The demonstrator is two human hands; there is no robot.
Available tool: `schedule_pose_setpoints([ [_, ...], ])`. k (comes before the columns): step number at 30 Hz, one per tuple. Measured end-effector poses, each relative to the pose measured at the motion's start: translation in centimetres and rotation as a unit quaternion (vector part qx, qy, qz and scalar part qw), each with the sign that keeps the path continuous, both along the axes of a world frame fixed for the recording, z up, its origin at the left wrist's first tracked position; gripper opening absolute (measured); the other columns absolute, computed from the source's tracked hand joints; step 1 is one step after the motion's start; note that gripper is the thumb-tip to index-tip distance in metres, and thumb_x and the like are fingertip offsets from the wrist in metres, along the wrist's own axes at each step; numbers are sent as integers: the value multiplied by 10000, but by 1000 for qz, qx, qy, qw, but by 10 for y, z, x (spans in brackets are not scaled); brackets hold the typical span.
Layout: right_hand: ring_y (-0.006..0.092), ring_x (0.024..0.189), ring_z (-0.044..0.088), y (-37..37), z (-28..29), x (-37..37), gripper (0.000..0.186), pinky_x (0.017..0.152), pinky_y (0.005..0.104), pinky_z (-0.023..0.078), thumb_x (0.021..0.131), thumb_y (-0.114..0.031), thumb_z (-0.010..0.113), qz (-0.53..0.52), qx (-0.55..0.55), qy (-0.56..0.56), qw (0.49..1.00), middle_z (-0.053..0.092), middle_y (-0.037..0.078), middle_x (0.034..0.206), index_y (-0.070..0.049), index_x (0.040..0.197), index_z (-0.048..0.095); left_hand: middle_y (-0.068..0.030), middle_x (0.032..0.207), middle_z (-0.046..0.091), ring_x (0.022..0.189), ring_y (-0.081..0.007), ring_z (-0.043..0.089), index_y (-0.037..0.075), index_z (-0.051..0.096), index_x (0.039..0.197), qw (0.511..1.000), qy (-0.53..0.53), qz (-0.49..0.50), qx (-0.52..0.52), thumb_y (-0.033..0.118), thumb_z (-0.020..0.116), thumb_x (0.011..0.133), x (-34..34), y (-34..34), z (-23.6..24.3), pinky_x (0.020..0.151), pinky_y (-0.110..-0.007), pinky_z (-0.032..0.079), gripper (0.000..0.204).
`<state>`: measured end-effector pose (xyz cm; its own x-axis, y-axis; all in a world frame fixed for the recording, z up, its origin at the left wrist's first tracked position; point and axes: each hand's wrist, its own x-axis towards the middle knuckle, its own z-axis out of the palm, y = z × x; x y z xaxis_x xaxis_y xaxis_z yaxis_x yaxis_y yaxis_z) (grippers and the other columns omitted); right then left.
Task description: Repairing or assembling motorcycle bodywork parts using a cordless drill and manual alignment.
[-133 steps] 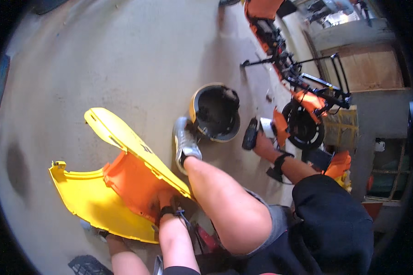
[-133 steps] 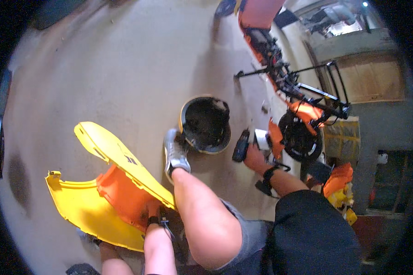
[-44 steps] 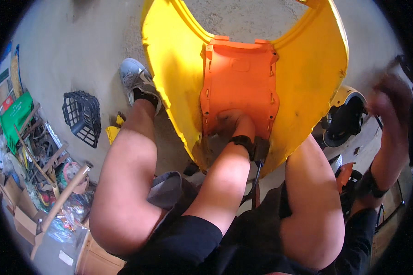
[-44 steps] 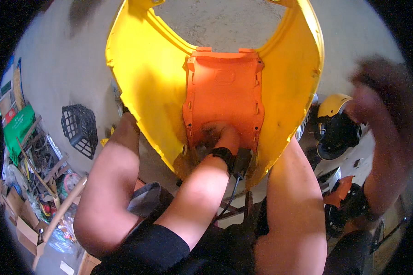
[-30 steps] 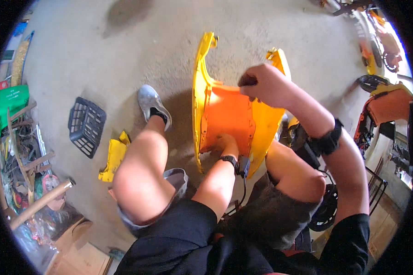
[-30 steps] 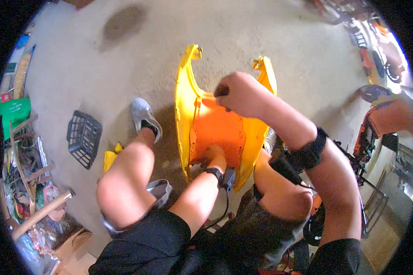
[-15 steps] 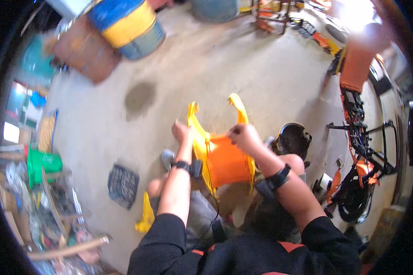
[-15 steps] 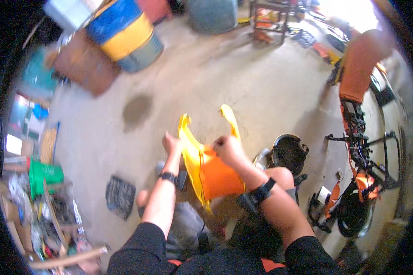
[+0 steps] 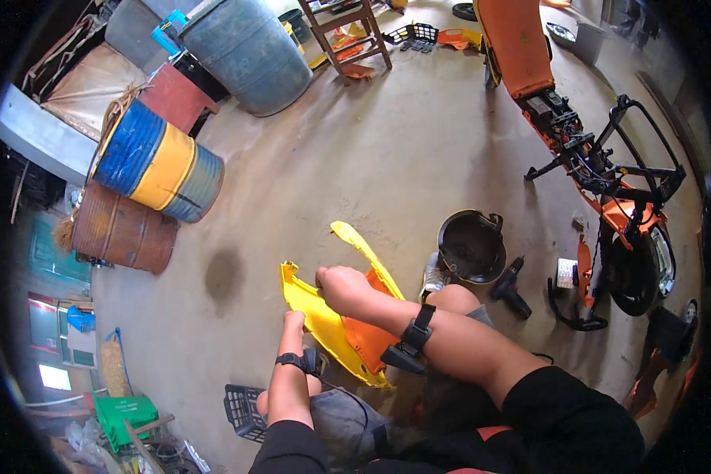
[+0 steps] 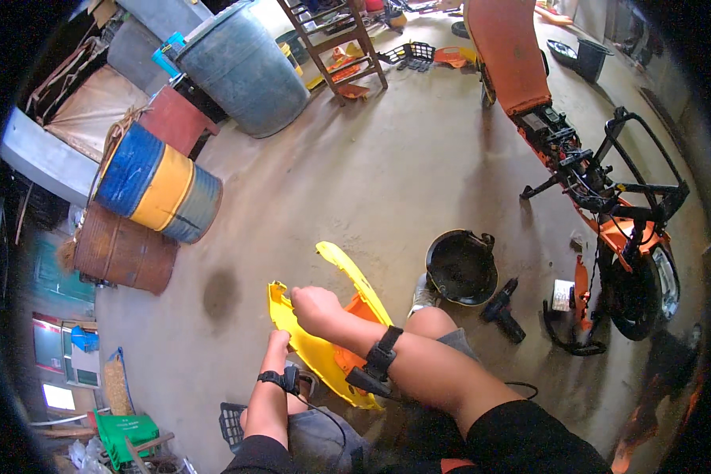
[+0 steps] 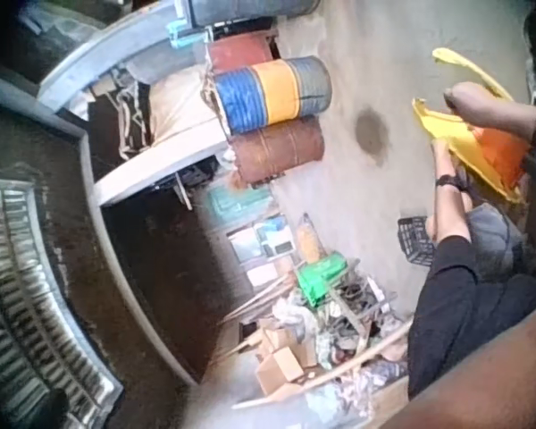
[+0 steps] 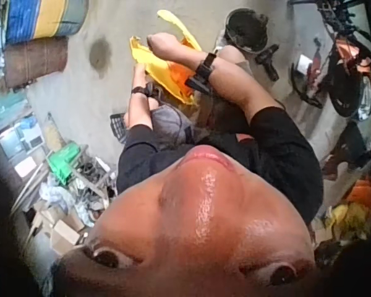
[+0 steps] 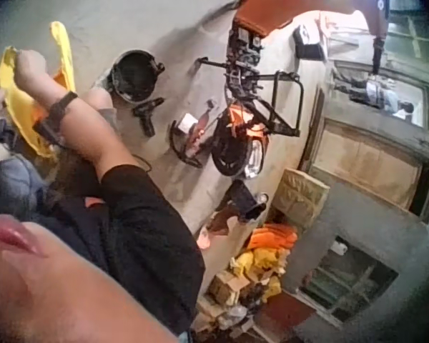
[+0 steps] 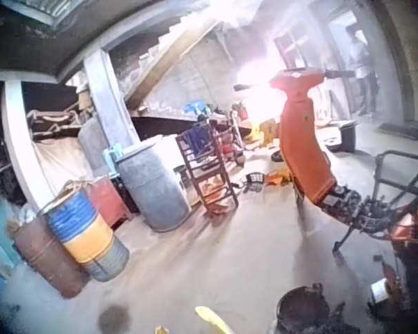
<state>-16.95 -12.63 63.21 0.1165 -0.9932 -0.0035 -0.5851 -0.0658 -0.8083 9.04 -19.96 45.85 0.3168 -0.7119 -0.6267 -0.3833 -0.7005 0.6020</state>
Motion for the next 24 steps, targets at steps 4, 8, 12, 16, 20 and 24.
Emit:
schedule_pose_setpoints([
  [4,396,797,644,-2,-18,-1,156,704,484,510,828,-168,592,-31,-8,-4,999,659,207,800,-20,873,612,-178,974,670,792,-316,687,-79,608,1064,999,2,-27,-20,-18,450,845,-35,37,51,616,-442,573,277],
  [8,400,792,650,8,-27,-8,142,713,481,518,819,-138,579,-20,-5,-5,1000,663,215,795,-14,876,620,-177,973,672,805,-322,685,-92,606,1070,998,44,-3,-44,-32,453,841,-48,74,87,613,-462,571,282],
  [12,385,871,654,22,-13,-4,180,777,463,525,813,-102,563,6,17,13,1000,673,220,880,-19,943,654,-176,970,672,816,-267,672,-124,613,1045,988,61,63,-125,-10,488,838,-23,110,101,682,-403,548,268],
  [16,380,903,653,24,-22,-1,195,793,462,522,823,-109,548,26,-10,23,999,674,222,915,-26,951,670,-156,908,677,805,-224,649,-113,631,992,967,48,106,-228,43,551,833,6,127,92,710,-350,514,237],
  [20,358,792,662,12,-29,2,156,706,435,524,828,-103,558,27,-19,19,999,670,206,827,-9,895,663,-127,917,685,813,-207,639,-68,638,1001,935,21,122,-332,69,551,852,1,123,98,731,-349,504,220],
  [24,206,879,659,1,-24,25,168,771,353,516,926,-165,576,59,95,-78,991,682,142,912,-13,980,620,-113,1074,654,949,-191,606,-25,581,1172,914,126,114,-367,-28,443,833,-8,126,118,864,-315,467,366],
])
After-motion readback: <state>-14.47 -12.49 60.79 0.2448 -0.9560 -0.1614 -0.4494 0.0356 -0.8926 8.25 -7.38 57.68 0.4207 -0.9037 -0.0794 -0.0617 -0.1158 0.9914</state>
